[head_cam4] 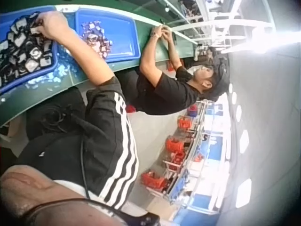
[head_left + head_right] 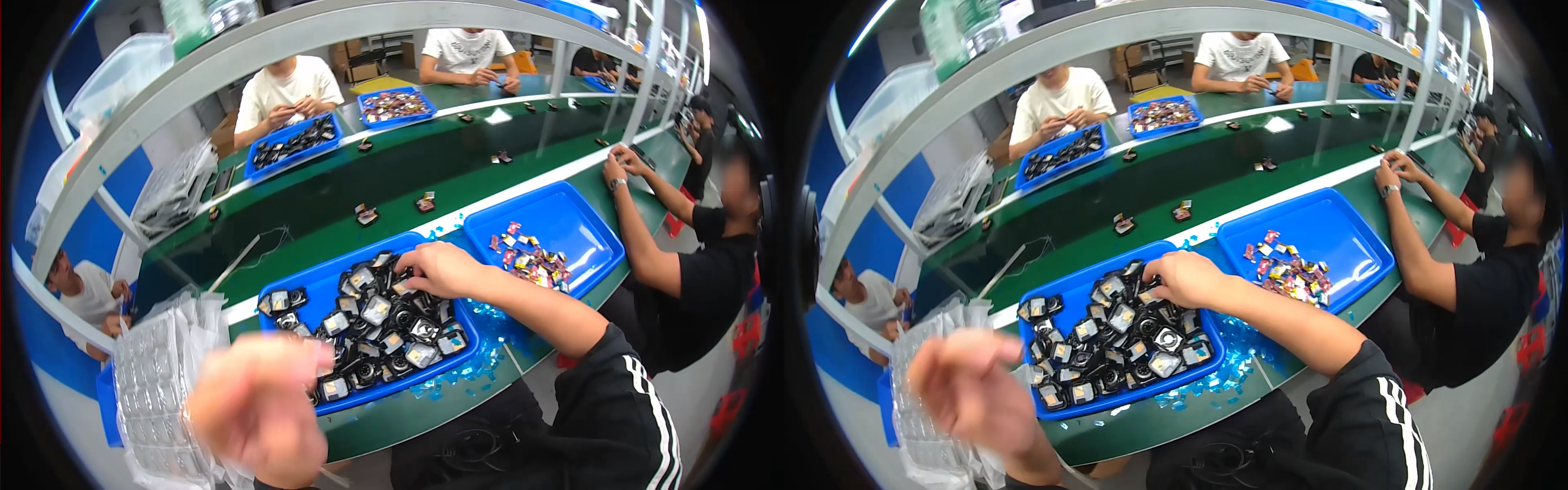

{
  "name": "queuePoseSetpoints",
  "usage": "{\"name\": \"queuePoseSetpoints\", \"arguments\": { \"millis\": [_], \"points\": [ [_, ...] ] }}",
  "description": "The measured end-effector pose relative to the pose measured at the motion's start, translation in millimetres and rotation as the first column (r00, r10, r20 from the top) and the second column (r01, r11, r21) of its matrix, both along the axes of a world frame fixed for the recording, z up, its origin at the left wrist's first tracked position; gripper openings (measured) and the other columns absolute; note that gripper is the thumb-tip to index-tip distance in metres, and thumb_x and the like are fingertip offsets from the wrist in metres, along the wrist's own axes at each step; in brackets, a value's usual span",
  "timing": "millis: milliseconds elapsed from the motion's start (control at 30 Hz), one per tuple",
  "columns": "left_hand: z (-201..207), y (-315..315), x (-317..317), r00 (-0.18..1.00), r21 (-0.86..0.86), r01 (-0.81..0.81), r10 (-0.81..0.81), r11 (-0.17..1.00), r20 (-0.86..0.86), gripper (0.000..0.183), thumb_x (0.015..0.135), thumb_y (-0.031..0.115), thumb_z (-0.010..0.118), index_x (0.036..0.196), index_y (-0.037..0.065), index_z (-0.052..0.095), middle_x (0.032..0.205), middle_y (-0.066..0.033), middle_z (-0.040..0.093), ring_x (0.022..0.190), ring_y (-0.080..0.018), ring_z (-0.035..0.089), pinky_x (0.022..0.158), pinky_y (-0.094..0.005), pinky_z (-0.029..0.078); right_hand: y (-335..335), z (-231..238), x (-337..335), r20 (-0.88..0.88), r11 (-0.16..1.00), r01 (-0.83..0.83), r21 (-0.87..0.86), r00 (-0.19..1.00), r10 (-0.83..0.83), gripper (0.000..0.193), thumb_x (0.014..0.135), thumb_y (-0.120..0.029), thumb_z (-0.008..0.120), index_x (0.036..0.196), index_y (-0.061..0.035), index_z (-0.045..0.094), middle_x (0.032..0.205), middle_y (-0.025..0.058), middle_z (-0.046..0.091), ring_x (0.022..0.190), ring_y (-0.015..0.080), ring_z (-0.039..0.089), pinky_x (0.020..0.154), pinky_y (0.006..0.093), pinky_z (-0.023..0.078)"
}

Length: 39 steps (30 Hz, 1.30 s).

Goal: Assembling small electronic modules by inserting circuit boards into watch-like housings on a factory assembly line.

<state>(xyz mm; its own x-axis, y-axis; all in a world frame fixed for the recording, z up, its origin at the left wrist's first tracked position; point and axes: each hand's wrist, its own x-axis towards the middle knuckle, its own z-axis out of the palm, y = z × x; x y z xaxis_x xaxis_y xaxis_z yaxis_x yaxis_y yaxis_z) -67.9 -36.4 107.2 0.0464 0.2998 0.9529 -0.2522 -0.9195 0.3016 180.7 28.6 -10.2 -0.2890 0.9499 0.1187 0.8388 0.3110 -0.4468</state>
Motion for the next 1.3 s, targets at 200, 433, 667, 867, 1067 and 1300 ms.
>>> {"name": "queuePoseSetpoints", "arguments": {
  "millis": [200, 433, 667, 867, 1067, 1300],
  "points": [
    [-94, 53, 31, 0.861, -0.65, -0.319, -0.075, 0.69, -0.502, 0.052, 0.092, 0.009, 0.06, 0.14, 0.005, 0.04, 0.127, -0.0153, 0.052, 0.117, -0.0207, 0.051, 0.093, -0.0325, 0.044, -18, -1, -17, -0.152, 0.982, 0.108, 0.156, 0.985, -0.084, 0.018, 0.081, -0.019, 0.068, 0.093, -0.0053, 0.066, 0.079, 0.0109, 0.066, 0.077, 0.0358, 0.065, 0.07, 0.0423, 0.052],
    [-129, 32, 44, 0.907, -0.844, -0.033, -0.339, 0.536, -0.25, 0.031, 0.097, 0.009, 0.053, 0.125, -0.005, 0.05, 0.112, -0.012, 0.062, 0.101, -0.0159, 0.061, 0.094, -0.0306, 0.048, -55, 16, -28, -0.781, 0.99, 0.027, -0.137, 0.612, -0.125, 0.016, 0.086, -0.014, 0.07, 0.09, 0.0005, 0.067, 0.08, 0.0041, 0.069, 0.073, 0.007, 0.064, 0.066, 0.0236, 0.052],
    [-132, 30, 51, 0.947, -0.901, 0.075, -0.313, 0.428, -0.07, 0.028, 0.099, 0.011, 0.05, 0.119, -0.008, 0.055, 0.105, -0.0167, 0.065, 0.091, -0.0254, 0.068, 0.078, -0.0321, 0.058, -51, 6, 129, 0.125, 0.927, 0.334, 0.17, 0.926, -0.357, 0.012, 0.078, -0.016, 0.072, 0.086, -0.0083, 0.07, 0.086, 0.0115, 0.067, 0.087, 0.0312, 0.065, 0.078, 0.0409, 0.052],
    [-130, 28, 43, 0.943, -0.912, 0.15, -0.333, 0.382, 0.016, 0.027, 0.098, 0.005, 0.046, 0.125, 0.0, 0.041, 0.105, -0.0209, 0.064, 0.095, -0.0294, 0.068, 0.081, -0.0334, 0.058, -47, -4, 142, 0.159, 0.952, 0.296, 0.072, 0.939, -0.304, 0.012, 0.078, -0.014, 0.07, 0.086, -0.0055, 0.066, 0.087, 0.0135, 0.067, 0.086, 0.0326, 0.065, 0.076, 0.0424, 0.051],
    [-141, 25, 36, 0.93, -0.902, 0.228, -0.357, 0.368, 0.089, 0.033, 0.098, 0.003, 0.043, 0.131, 0.004, 0.036, 0.12, -0.0192, 0.055, 0.087, -0.027, 0.069, 0.073, -0.0332, 0.059, -65, 3, 135, -0.3, 0.789, 0.571, 0.227, 0.812, -0.501, 0.014, 0.08, -0.01, 0.073, 0.083, -0.0007, 0.063, 0.07, 0.0121, 0.065, 0.063, 0.0222, 0.064, 0.06, 0.0327, 0.049],
    [-140, 22, 37, 0.9, -0.835, 0.122, -0.415, 0.536, -0.134, 0.03, 0.096, 0.005, 0.053, 0.126, 0.002, 0.053, 0.122, -0.011, 0.049, 0.087, -0.0175, 0.065, 0.069, -0.0255, 0.056, -84, 9, 149, -0.71, 0.808, 0.588, -0.034, 0.555, -0.434, 0.012, 0.084, -0.007, 0.069, 0.08, -0.0008, 0.06, 0.067, 0.0008, 0.06, 0.06, 0.0056, 0.053, 0.057, 0.0227, 0.044]
  ]
}}
